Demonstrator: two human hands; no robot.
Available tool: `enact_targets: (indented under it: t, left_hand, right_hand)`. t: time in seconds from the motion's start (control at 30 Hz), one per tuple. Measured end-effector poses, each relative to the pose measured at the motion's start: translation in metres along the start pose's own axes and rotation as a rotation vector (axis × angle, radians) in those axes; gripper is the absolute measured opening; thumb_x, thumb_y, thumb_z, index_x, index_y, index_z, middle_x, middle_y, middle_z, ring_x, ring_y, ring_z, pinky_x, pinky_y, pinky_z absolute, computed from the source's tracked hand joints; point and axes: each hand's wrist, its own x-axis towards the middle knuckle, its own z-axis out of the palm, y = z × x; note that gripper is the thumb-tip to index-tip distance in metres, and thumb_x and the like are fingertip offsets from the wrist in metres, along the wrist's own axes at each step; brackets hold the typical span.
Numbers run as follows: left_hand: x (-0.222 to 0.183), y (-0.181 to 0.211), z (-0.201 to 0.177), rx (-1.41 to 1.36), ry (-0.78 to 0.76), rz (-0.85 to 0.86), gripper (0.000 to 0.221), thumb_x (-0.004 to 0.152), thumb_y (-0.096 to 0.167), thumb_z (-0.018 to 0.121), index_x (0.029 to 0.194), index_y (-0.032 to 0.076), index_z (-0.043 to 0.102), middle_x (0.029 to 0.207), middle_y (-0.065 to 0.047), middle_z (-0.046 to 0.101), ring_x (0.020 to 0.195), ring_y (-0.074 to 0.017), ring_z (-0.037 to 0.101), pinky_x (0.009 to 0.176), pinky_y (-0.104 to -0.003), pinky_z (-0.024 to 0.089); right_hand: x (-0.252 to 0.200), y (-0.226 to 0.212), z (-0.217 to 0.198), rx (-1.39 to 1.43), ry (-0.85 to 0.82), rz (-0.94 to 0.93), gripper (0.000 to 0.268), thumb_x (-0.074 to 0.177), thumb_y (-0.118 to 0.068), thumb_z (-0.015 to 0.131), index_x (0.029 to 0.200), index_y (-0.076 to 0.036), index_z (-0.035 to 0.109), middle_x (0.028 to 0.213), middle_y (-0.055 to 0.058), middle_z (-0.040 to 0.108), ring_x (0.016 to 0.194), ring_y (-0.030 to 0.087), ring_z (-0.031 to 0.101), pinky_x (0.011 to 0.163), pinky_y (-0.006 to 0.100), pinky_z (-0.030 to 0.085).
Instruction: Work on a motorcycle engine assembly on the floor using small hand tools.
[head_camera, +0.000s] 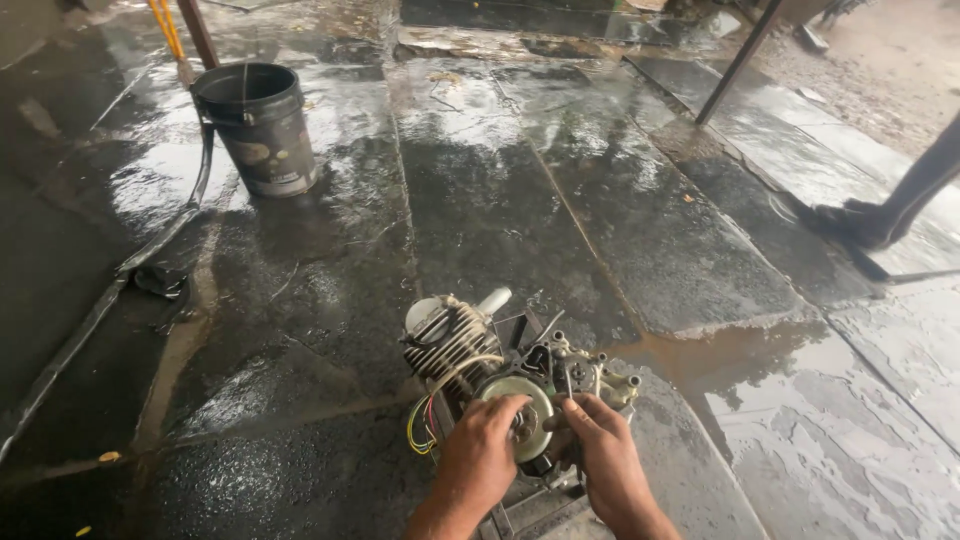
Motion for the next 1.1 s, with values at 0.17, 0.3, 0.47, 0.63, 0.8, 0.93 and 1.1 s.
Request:
enact_targets:
  t: [0.17,0.3,0.47,0.63,0.8,0.93,1.1]
  left_hand:
    - [0.005,0.009,-0.006,-0.004,-0.043,-0.004,0.055,0.077,-0.007,0.073,0.13,0.001,0.059,0.129,-0.02,0.066,0.118,-0.0388,0.062,0.093,-0.048,0.054]
    - [0.005,0.003,-0.004,-0.05,-0.18,-0.228,0.07,0.078,0.002,0.082,0.142,0.006,0.053,0.137,-0.021,0.059,0.125,-0.038,0.059,0.095,-0.046,0.052]
    - [0.004,-0.024,0.01,-0.228,-0.104,-0.309,0.049,0.08,0.011,0.083,0.125,0.014,0.067,0.121,-0.011,0.072,0.114,-0.0279,0.071,0.091,-0.04,0.059]
    - [-0.001,-0.034,0.018,-0.225,-0.038,-0.195,0.043,0.08,0.008,0.083,0.121,0.012,0.069,0.12,-0.013,0.073,0.113,-0.0302,0.07,0.09,-0.042,0.059]
    - [0.001,-0.026,0.015,-0.205,-0.025,-0.227,0.045,0.078,0.002,0.079,0.122,0.01,0.068,0.118,-0.013,0.072,0.113,-0.0296,0.07,0.091,-0.04,0.058]
    - [0.0,-0.008,0.013,-0.307,0.002,-0.338,0.06,0.078,0.014,0.081,0.134,0.011,0.058,0.123,-0.012,0.068,0.114,-0.0301,0.071,0.092,-0.042,0.06]
    - [-0.011,0.013,-0.004,-0.373,0.224,-0.003,0.071,0.087,0.037,0.076,0.144,0.005,0.047,0.14,-0.02,0.053,0.129,-0.0376,0.057,0.104,-0.054,0.048]
  right_hand:
    - [-0.009,-0.012,0.008,-0.054,0.0,0.034,0.029,0.099,-0.022,0.058,0.11,0.004,0.067,0.082,0.011,0.071,0.06,0.015,0.061,0.054,0.031,0.047]
    - [-0.005,-0.005,0.006,-0.092,0.008,-0.01,0.029,0.098,-0.021,0.059,0.108,0.005,0.068,0.081,0.01,0.072,0.06,0.015,0.062,0.054,0.031,0.048]
    - [0.003,0.003,0.005,-0.227,-0.021,-0.069,0.03,0.097,-0.017,0.063,0.117,0.003,0.07,0.076,0.01,0.068,0.054,0.014,0.056,0.047,0.029,0.043]
    - [0.011,0.016,0.005,-0.354,-0.04,-0.069,0.032,0.097,-0.015,0.063,0.122,0.002,0.071,0.076,0.008,0.069,0.056,0.01,0.056,0.049,0.026,0.044]
    - [0.013,0.017,0.005,-0.376,-0.086,-0.062,0.034,0.095,-0.011,0.058,0.125,0.0,0.071,0.076,0.007,0.069,0.056,0.011,0.057,0.049,0.026,0.046]
    - [0.008,0.01,0.005,-0.297,-0.033,-0.13,0.031,0.094,-0.009,0.062,0.121,0.003,0.07,0.081,0.01,0.075,0.059,0.013,0.063,0.052,0.029,0.051]
    - [-0.018,-0.005,0.009,-0.217,-0.069,-0.181,0.023,0.089,-0.007,0.068,0.111,0.001,0.07,0.09,0.009,0.08,0.072,0.016,0.077,0.067,0.032,0.068]
